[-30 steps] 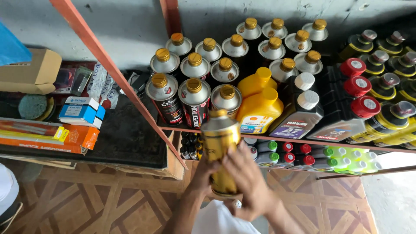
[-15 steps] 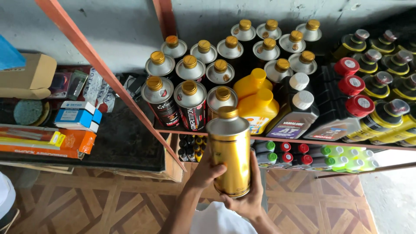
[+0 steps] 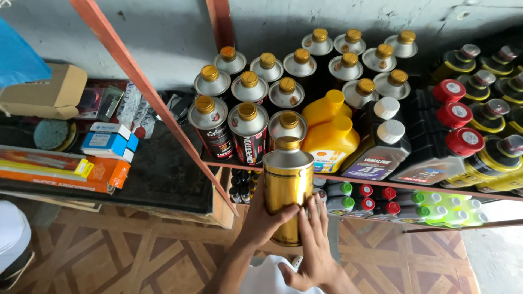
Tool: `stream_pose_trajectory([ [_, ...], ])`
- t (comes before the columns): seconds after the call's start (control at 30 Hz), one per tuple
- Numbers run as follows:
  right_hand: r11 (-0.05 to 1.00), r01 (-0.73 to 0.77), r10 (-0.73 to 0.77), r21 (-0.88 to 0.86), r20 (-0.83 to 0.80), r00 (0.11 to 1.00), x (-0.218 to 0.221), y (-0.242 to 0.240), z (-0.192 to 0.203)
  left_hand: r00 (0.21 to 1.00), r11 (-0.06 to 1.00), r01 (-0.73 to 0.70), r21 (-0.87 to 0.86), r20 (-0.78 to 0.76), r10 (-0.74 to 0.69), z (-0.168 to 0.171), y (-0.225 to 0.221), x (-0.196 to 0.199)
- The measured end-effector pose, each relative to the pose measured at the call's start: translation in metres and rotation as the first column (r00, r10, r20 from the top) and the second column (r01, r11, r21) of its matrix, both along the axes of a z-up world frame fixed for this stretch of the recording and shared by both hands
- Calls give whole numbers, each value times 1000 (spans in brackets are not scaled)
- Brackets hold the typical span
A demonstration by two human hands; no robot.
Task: Wiping down and organizing various motor oil bottles on a shelf in a workshop environment.
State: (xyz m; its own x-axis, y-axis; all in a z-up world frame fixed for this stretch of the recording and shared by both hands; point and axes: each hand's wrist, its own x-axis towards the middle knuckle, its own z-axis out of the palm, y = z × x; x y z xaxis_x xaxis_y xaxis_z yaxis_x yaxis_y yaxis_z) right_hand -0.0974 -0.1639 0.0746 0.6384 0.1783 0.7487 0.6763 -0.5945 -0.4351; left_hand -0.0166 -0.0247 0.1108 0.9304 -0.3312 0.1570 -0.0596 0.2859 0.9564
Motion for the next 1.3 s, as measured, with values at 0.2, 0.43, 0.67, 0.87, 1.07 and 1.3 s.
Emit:
stream_pose_trajectory([
  [0.2,994,-107,107,7,-143,984,11,-21,17,995,997,69,-31,-66,-71,-17,9,-3],
  [0.43,996,-73,69,-46,-96,993,39,-19,72,990,982,121,-146,-54,-130,-34,-1,-9],
  [0.67,936,-249,205,-249,-190,960,-10,-19,-8,923,905,-6,-425,-351,-158,-85,17,13],
  [0.87,944,-278,314,176,-229,921,28,-14,41,944,895,206,-395,-162,-288,-55,15,3],
  [1.07,966,-251,259,69,-154,953,34,-12,64,899,895,59,-441,-367,-240,-90,9,-5],
  [1.3,794,-154,441,588,-382,812,-20,11,-8,912,806,191,-560,-202,-357,-87,26,8],
])
